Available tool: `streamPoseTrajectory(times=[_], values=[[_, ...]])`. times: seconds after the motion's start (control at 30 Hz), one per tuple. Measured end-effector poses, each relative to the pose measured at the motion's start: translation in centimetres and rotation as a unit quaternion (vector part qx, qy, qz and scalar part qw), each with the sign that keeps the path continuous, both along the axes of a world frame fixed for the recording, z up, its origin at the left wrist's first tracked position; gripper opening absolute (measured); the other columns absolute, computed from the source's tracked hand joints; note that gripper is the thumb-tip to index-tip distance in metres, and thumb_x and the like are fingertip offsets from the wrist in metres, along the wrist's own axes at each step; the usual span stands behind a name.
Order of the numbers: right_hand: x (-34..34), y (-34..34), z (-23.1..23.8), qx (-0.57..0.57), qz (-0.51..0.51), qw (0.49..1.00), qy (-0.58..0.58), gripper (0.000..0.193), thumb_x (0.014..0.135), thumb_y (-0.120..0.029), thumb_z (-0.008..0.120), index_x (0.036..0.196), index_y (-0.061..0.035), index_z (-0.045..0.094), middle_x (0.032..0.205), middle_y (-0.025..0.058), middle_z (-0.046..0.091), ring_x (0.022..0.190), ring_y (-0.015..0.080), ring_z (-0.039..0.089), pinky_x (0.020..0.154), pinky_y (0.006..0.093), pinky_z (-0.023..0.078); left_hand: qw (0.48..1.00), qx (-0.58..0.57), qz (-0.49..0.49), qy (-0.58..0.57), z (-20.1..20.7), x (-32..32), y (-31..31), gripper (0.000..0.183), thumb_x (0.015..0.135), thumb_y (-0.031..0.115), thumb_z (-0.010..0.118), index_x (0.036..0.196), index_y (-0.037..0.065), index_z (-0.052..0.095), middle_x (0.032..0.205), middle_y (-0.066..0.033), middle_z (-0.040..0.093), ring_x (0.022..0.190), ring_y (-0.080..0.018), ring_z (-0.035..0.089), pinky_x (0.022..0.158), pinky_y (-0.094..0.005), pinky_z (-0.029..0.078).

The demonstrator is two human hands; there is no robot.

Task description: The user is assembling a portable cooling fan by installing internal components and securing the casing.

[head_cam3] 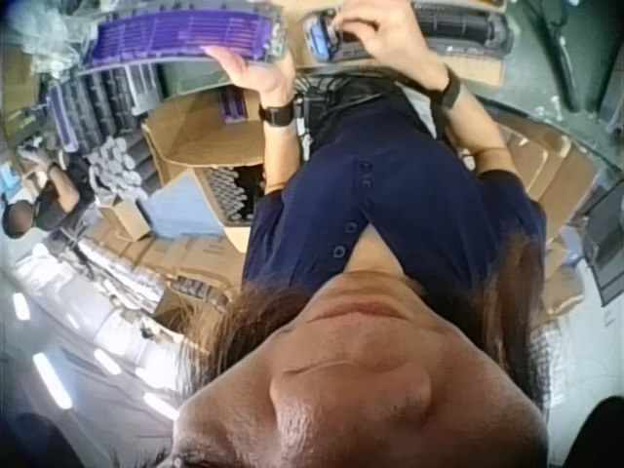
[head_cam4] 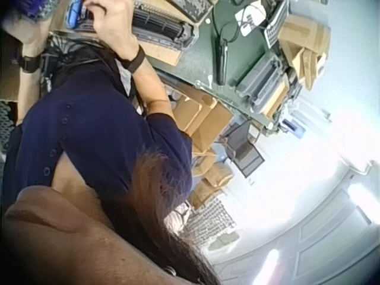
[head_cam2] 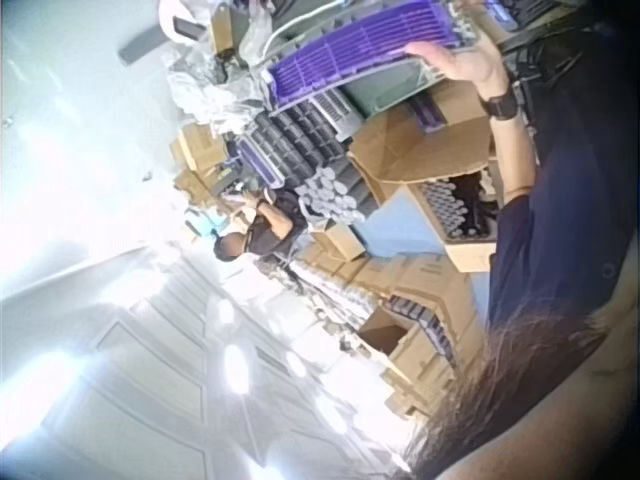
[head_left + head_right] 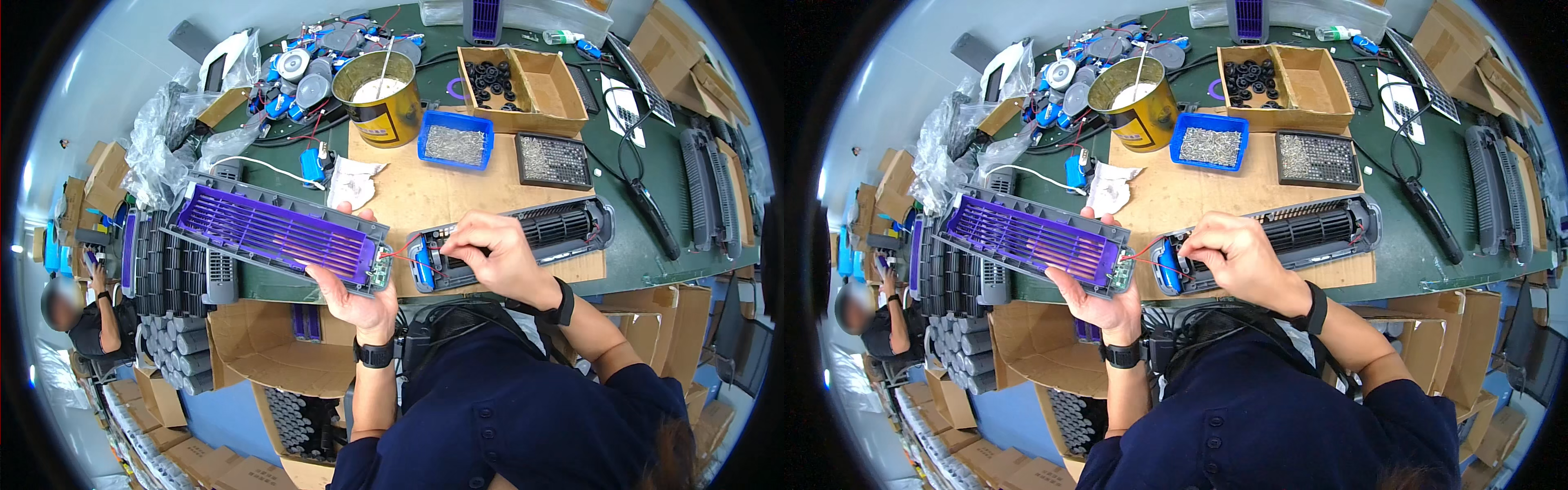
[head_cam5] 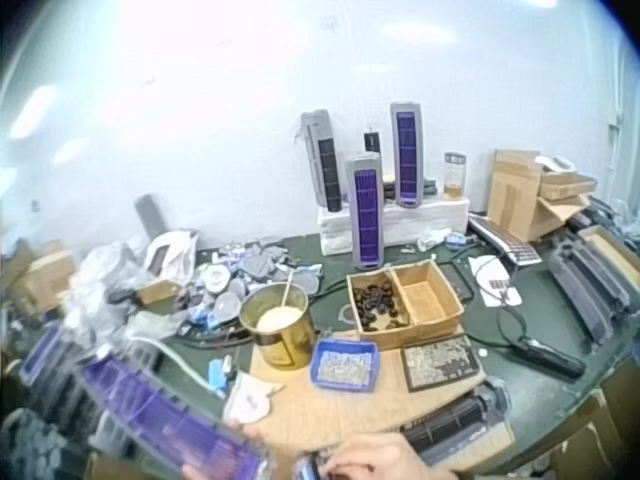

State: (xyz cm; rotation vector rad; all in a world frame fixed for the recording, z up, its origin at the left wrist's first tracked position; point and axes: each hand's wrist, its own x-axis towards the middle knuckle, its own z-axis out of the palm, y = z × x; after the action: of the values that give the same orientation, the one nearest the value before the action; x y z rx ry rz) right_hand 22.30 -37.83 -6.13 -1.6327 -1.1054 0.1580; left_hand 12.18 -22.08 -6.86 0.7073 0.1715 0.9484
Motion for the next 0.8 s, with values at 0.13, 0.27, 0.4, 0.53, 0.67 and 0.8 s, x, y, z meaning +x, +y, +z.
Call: streamPoseTrajectory(times=[0.13, 0.27, 0.4, 0.53, 0.67, 0.8], values=[[-0.2, 0.4, 0.9, 0.080, -0.008, 0.980, 0.183, 0.015, 0.083, 0.009, 0.065, 0.096, 0.0032, 0.069, 0.085, 0.0085, 0.066, 0.081, 0.0166, 0.068, 0.070, 0.0253, 0.054, 1.000, 0.012, -0.014, 0.006, 0.4, 0.6, -0.5, 0.071, 0.096, 0.058, 0.041, 0.147, 0.010, 0.030, 0.135, -0.0200, 0.049, 0.115, -0.0357, 0.057, 0.101, -0.0466, 0.045], [-0.7, 1.1, 1.7, 0.131, 0.005, 0.934, 0.332, 0.017, 0.088, 0.005, 0.063, 0.104, 0.0037, 0.068, 0.089, 0.0079, 0.067, 0.082, 0.0129, 0.067, 0.068, 0.0211, 0.054, 0.993, 0.091, -0.075, 0.011, 1.0, 1.9, -1.9, 0.071, 0.096, 0.060, 0.040, 0.148, 0.012, 0.029, 0.135, -0.0204, 0.049, 0.113, -0.0354, 0.059, 0.096, -0.0456, 0.048], [-1.1, 1.4, 1.9, 0.118, -0.015, 0.946, 0.302, 0.016, 0.088, 0.002, 0.065, 0.103, 0.0010, 0.071, 0.090, 0.0066, 0.067, 0.077, 0.0106, 0.065, 0.067, 0.0212, 0.052, 0.990, 0.102, -0.099, 0.008, 0.5, 2.4, -2.4, 0.069, 0.097, 0.059, 0.037, 0.149, 0.013, 0.027, 0.135, -0.0194, 0.049, 0.113, -0.0339, 0.059, 0.095, -0.0435, 0.049], [-0.7, 1.3, 2.1, 0.122, -0.009, 0.966, 0.228, 0.014, 0.086, 0.000, 0.068, 0.099, 0.0000, 0.073, 0.090, 0.0067, 0.068, 0.075, 0.0102, 0.063, 0.067, 0.0225, 0.052, 0.989, 0.099, -0.110, -0.006, 0.1, 2.6, -2.3, 0.067, 0.098, 0.058, 0.034, 0.149, 0.014, 0.027, 0.135, -0.0190, 0.050, 0.114, -0.0338, 0.058, 0.095, -0.0433, 0.050], [-0.6, 1.3, 2.4, 0.109, 0.039, 0.956, 0.269, 0.012, 0.084, -0.001, 0.070, 0.096, -0.0003, 0.074, 0.089, 0.0081, 0.068, 0.076, 0.0111, 0.062, 0.069, 0.0240, 0.051, 0.989, 0.110, -0.096, 0.006, 0.1, 2.6, -2.1, 0.068, 0.098, 0.058, 0.035, 0.149, 0.014, 0.027, 0.134, -0.0188, 0.050, 0.113, -0.0336, 0.059, 0.095, -0.0429, 0.050], [-0.9, 1.3, 3.2, 0.081, 0.083, 0.949, 0.293, 0.012, 0.083, 0.001, 0.070, 0.095, -0.0003, 0.074, 0.089, 0.0080, 0.069, 0.079, 0.0123, 0.064, 0.071, 0.0253, 0.052, 0.989, 0.112, -0.096, 0.011, 0.1, 2.5, -2.0, 0.069, 0.097, 0.059, 0.035, 0.149, 0.014, 0.027, 0.134, -0.0187, 0.051, 0.112, -0.0334, 0.059, 0.094, -0.0426, 0.050]])
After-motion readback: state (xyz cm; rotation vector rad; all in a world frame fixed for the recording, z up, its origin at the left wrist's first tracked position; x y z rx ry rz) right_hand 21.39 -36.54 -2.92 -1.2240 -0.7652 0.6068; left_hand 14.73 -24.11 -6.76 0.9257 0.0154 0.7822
